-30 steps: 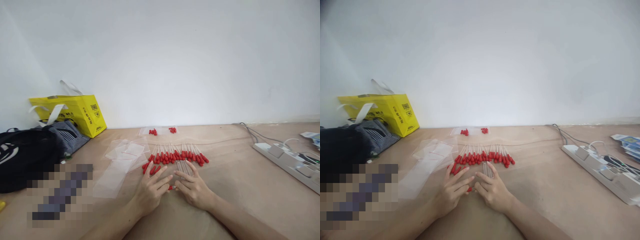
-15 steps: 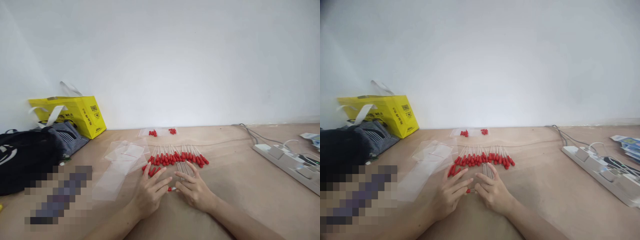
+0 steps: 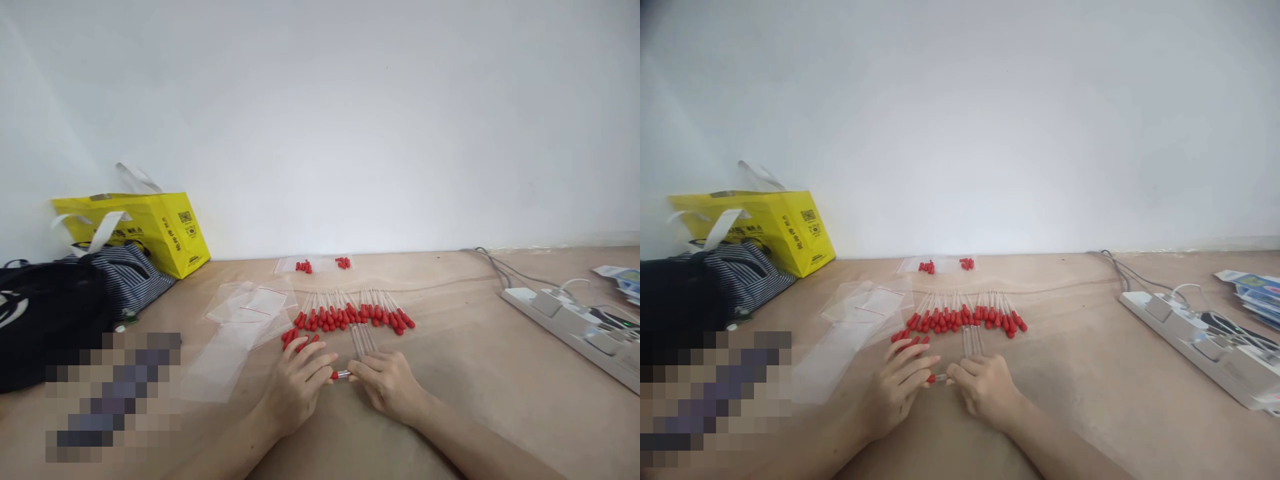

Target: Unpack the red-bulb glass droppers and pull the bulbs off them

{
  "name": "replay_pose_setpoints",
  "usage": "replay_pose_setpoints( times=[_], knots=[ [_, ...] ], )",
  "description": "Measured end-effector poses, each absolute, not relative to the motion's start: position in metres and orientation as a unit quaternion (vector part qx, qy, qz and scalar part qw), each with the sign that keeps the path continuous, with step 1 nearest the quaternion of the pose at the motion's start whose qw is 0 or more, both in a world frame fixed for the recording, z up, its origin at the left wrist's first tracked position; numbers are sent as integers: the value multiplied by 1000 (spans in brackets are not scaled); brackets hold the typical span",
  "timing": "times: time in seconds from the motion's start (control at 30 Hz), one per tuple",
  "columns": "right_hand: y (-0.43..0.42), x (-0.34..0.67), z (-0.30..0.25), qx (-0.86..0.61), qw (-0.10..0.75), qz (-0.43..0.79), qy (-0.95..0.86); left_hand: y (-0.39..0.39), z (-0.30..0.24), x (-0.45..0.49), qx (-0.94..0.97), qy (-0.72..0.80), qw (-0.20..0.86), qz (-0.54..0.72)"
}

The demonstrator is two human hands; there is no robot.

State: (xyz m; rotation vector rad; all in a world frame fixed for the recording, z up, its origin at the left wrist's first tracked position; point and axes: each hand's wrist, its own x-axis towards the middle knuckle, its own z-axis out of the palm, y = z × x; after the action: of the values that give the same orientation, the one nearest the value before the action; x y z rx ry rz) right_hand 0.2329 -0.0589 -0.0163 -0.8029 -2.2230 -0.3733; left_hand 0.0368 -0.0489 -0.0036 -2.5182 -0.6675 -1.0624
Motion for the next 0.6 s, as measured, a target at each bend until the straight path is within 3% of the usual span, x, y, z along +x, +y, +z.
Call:
replay_pose_setpoints(
  times=[0.6],
  knots=[
    [-57,244,-18,-336,346,-46,-875,-45,1,32,-890,-215,173,-363]
  ],
)
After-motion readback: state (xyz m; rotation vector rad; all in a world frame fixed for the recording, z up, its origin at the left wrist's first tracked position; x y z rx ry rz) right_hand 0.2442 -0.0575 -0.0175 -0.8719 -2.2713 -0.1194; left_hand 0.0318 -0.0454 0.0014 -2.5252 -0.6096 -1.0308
